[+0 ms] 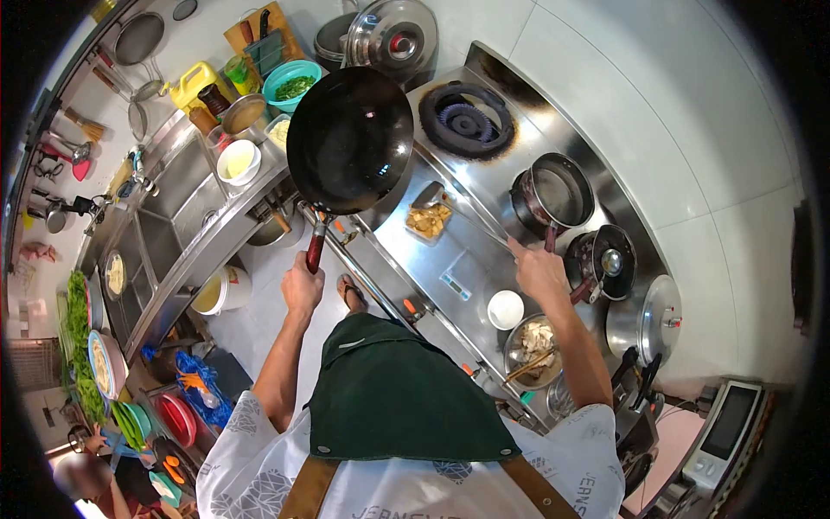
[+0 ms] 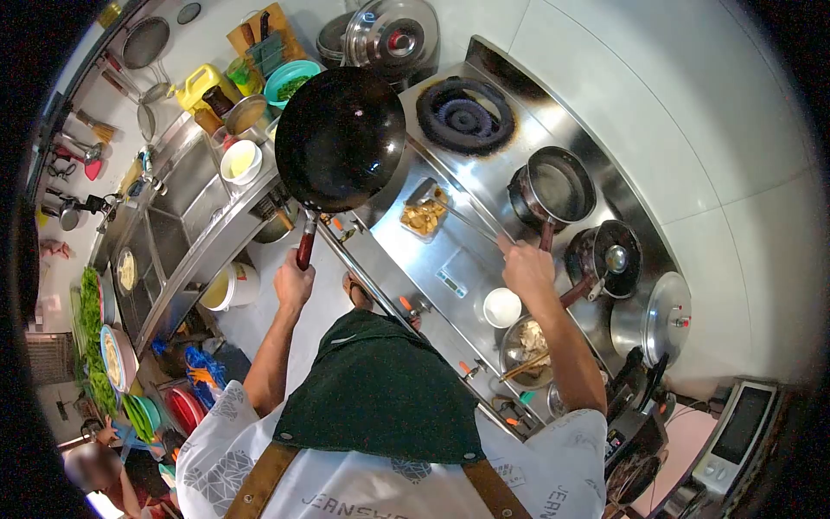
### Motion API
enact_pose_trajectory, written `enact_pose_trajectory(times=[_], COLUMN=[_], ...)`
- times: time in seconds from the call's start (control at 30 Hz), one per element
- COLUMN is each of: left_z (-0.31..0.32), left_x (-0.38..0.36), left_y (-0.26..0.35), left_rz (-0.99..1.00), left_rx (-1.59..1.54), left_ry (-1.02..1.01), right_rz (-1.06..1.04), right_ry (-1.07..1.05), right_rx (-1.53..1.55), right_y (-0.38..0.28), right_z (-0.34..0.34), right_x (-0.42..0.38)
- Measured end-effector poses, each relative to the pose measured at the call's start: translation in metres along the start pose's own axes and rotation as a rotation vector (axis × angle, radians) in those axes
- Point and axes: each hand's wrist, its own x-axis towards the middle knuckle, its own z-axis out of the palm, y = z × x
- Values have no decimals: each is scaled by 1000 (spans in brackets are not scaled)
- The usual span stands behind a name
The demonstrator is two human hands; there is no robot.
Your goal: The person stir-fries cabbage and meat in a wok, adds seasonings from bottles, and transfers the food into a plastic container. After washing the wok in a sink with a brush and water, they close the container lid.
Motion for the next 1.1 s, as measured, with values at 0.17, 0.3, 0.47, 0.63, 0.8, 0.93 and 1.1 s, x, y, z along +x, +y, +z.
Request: enact_pose_trajectory(times=[0.17, 0.3, 0.47, 0.63, 0.8, 0.93, 1.1], left_z=[0, 1, 0, -3, -3, -6, -6], left_x=[-1, 1, -2, -1, -1, -3, -4], left_y=[-2, -5, -8, -6, -7, -8, -10], left_rz=[-9, 1, -21, -27, -10, -16, -17], left_rx=[13, 19, 3, -8, -5, -16, -25], left_ry=[-18, -19, -20, -53, -27, -31, -32], right_rz=[-11, -1, 47, 126, 183, 143, 101], right_ry=[-25, -6, 50, -23, -69, -6, 49], right_rx=[-35, -6, 45, 62, 124, 181, 27], right_y=[1, 1, 26, 39, 35, 46, 55], right_z=[-2, -19, -30, -28, -16, -28, -41], right_x=[-4, -7, -25, -34, -32, -42, -44])
